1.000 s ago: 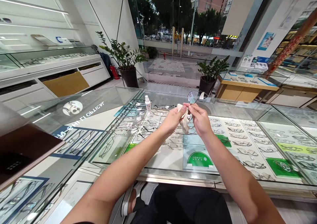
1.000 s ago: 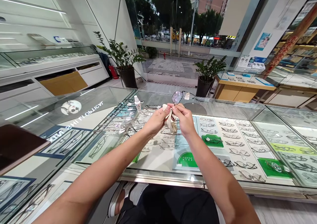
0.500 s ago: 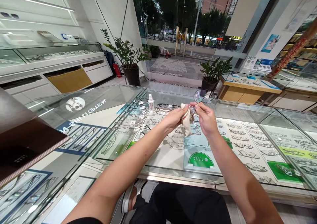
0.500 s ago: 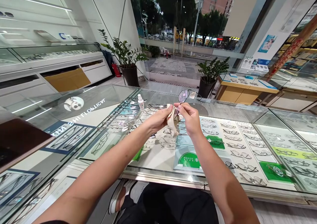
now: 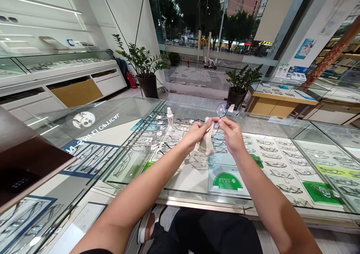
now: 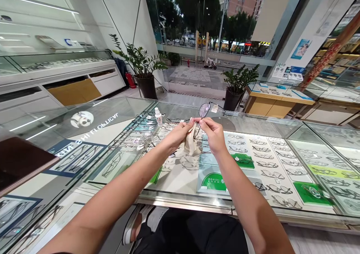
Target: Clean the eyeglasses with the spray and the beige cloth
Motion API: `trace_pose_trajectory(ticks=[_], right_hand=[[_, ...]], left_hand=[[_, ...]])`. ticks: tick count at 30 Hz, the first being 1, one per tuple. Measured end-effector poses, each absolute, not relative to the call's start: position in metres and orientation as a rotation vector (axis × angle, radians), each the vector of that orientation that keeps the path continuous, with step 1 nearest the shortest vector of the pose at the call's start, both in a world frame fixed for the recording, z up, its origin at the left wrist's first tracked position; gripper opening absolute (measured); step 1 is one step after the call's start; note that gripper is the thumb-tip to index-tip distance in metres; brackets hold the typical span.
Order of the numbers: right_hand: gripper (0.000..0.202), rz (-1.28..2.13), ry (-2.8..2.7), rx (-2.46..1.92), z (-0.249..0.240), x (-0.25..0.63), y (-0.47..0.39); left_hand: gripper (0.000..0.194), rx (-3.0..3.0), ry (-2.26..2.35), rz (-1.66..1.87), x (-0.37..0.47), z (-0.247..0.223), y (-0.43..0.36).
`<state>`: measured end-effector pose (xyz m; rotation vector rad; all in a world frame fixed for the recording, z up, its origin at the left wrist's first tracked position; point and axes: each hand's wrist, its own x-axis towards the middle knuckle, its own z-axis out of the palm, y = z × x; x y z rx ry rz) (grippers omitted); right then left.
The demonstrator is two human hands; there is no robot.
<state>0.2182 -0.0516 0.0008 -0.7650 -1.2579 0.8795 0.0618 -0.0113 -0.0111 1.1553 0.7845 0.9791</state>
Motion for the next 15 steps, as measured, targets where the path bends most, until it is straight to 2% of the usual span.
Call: trace_pose_trajectory(ticks=[5, 15], right_hand=[[0.021, 0.887, -1.229, -0.775, -0.0013, 0.2173, -0.0503], [0.021, 0.883, -1.198, -0.813, -0.0082, 0.2125, -0.0456]], left_hand=[[0.066, 1.186, 0.82, 0.921, 0.0609, -0.0063, -0.0166], [0.066, 1.006, 0.582, 0.999, 0.0674, -0.0081, -0.0137]])
